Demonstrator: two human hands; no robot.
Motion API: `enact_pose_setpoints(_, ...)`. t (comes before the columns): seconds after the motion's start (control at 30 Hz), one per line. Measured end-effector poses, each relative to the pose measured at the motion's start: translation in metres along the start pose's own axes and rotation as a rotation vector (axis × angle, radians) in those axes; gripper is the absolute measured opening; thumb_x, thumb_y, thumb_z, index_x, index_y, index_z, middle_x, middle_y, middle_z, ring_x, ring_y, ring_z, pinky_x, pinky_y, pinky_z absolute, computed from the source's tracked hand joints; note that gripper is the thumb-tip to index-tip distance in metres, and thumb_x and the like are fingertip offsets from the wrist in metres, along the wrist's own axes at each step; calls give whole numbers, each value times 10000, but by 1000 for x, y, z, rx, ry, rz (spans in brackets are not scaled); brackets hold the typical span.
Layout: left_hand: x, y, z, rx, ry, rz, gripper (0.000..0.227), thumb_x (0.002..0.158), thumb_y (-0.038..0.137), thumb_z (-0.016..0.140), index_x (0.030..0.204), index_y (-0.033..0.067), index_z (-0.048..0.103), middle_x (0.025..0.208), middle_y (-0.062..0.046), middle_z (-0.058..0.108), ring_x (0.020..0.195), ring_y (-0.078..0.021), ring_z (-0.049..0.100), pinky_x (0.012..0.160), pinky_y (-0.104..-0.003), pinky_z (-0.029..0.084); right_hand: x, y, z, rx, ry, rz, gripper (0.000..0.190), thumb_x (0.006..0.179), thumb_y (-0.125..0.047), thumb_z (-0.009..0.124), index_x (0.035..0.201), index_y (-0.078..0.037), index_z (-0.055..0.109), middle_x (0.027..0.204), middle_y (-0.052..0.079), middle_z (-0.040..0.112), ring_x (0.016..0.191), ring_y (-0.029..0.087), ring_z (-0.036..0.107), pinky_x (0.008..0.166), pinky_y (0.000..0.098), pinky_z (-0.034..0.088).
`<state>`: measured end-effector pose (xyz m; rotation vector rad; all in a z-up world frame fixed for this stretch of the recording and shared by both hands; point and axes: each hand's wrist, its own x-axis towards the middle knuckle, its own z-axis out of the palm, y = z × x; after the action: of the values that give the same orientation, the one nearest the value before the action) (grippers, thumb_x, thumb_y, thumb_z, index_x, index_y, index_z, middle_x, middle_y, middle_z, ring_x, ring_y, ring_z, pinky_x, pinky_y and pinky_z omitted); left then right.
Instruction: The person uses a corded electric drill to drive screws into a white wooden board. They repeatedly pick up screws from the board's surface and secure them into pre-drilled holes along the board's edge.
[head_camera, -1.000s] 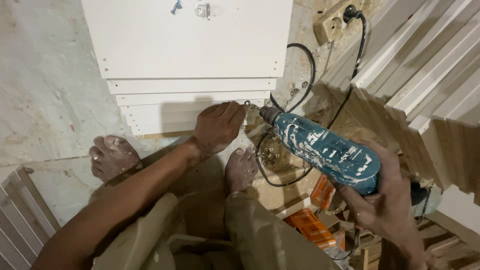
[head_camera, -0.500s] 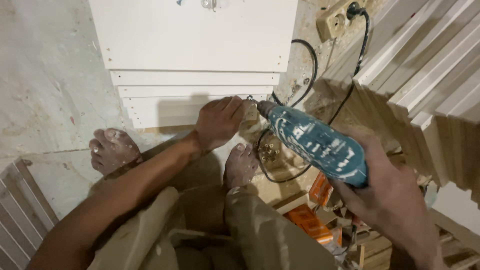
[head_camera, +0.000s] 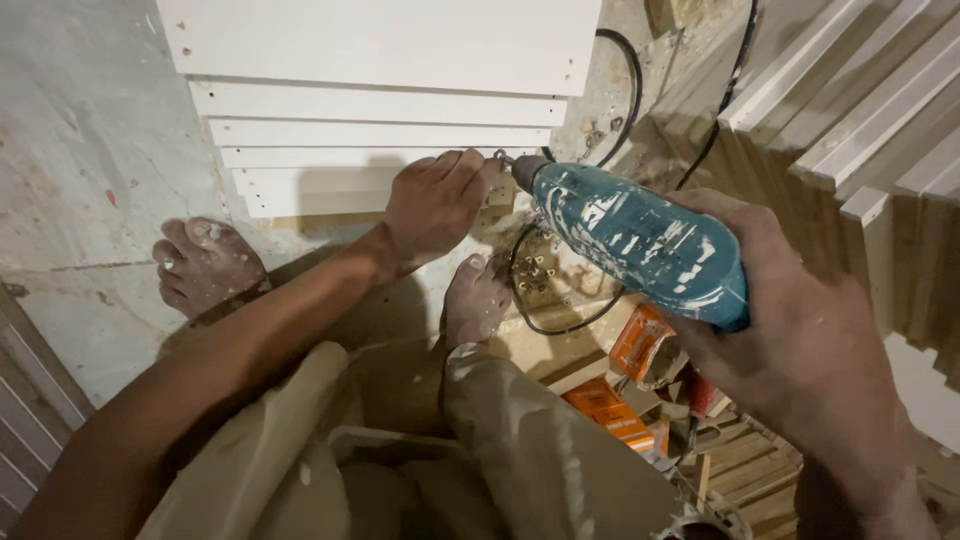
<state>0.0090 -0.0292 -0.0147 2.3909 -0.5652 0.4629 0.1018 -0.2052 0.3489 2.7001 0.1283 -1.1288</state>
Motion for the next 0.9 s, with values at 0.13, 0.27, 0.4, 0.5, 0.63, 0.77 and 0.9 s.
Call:
enact_pose_setpoints(0.13, -3, 0, 9, 53, 87, -34, 152, 1103, 82, 736, 1252, 72, 761, 1149, -85, 711, 894, -233, 716, 691, -368, 545, -1, 6, 2, 51, 81, -176, 884, 842, -332, 887, 1649, -236, 538, 1488, -14, 767, 909, 348, 826, 722, 478, 625)
enact_pose_setpoints(0.27, -11, 1, 19, 38, -16, -39, 256, 1043, 69, 704, 1289, 70, 776, 1201, -82, 734, 965, -244, 738, 691, -370, 588, 0, 7, 4, 64, 37, -135, 947, 803, -281, 918, 1660, -227, 519, 1510, -10, 742, 1036, 291, 801, 777, 480, 633)
enact_pose_setpoints(0.4, -1, 1, 10, 49, 45, -25, 95, 984, 40, 695, 1021, 110, 748, 1114, -73, 733, 899, -226, 691, 689, -353, 559, 0, 4, 6, 70, 88, -214, 867, 840, -276, 899, 1631, -191, 553, 1543, 13, 734, 1024, 303, 805, 770, 462, 620)
enact_pose_setpoints(0.5, 4, 2, 0, 77, 11, -44, 133, 1056, 114, 658, 1124, 142, 769, 1027, -9, 660, 879, -203, 659, 677, -333, 538, 2, 2, 5, 36, 39, -165, 973, 796, -307, 942, 1665, -229, 512, 1528, 21, 746, 994, 307, 814, 750, 476, 653)
enact_pose_setpoints(0.63, 2, 2, 4, 34, 0, -57, 218, 1092, 149, 650, 1243, 116, 805, 1138, -24, 726, 931, -218, 690, 681, -354, 564, 4, -6, 2, 31, 46, -169, 906, 815, -337, 929, 1634, -238, 554, 1542, -20, 746, 1013, 299, 821, 759, 487, 647)
enact_pose_setpoints(0.77, 8, 3, -3, 18, 62, -55, 158, 1099, 93, 629, 1092, 122, 784, 1052, -31, 707, 886, -208, 655, 681, -332, 533, 5, -8, 2, -1, 54, -173, 892, 831, -384, 927, 1639, -276, 568, 1404, -21, 814, 938, 309, 838, 749, 477, 641)
enact_pose_setpoints(0.9, 4, 2, 2, 18, 35, -43, 169, 1035, 86, 675, 1147, 110, 799, 1125, -40, 755, 912, -201, 694, 691, -329, 551, 4, -4, 7, -178, 251, -479, 701, 929, -205, 880, 1599, -245, 677, 1449, 0, 849, 1269, 210, 821, 674, 405, 615)
